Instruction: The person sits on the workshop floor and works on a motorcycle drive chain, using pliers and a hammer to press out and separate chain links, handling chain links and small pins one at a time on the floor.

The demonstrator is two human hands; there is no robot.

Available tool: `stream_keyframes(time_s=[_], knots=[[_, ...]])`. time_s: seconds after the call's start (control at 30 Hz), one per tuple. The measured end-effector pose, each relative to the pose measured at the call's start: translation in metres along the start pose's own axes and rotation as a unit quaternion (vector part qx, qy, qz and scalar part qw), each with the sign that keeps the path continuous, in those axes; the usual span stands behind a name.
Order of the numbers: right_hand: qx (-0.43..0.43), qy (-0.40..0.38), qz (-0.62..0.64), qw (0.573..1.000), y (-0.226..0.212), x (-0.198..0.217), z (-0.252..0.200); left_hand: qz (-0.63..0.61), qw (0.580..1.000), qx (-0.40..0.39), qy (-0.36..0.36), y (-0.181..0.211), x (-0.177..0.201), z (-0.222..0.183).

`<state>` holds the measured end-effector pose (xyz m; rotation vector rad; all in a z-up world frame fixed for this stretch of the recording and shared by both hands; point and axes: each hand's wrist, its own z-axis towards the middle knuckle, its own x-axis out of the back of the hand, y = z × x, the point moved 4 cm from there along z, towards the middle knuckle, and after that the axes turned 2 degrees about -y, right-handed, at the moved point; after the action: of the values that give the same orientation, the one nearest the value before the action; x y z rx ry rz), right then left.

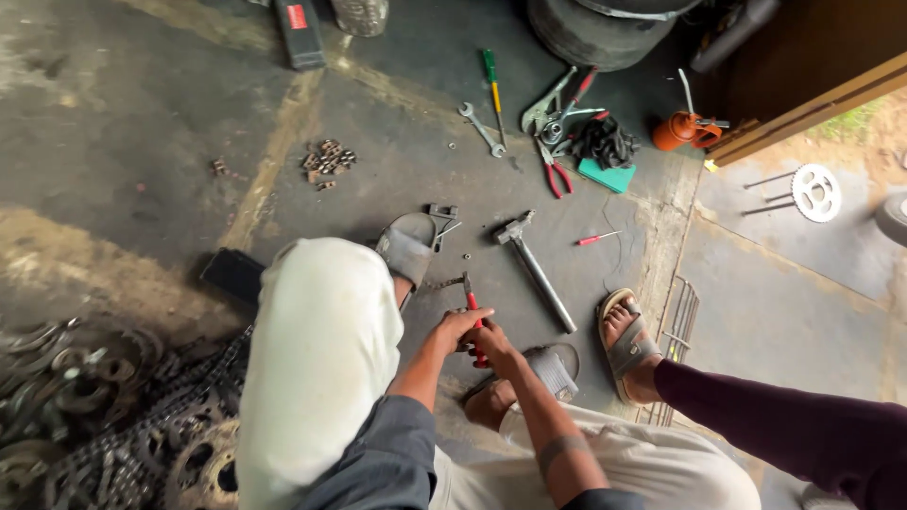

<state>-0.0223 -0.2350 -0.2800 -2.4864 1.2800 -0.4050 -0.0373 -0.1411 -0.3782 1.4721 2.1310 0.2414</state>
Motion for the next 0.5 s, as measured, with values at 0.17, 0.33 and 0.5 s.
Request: stream_keyframes(time_s=[0.17,0.33,0.5], knots=[[-0.004,0.006,0.108,0.994,0.018,-0.029,0.032,0.003,0.995,-0.016,0.099,-0.001,0.025,0.001],[-0.006,0.013,0.088,0.996,0.038,-0.024,0.050,0.040,0.991,0.034,0.119,-0.004,0.029,-0.017],[0.011,0.009,0.129,0.991,0.033,-0.010,0.039,0.081,0.994,-0.015,0.076,0.012,0.017,-0.020]])
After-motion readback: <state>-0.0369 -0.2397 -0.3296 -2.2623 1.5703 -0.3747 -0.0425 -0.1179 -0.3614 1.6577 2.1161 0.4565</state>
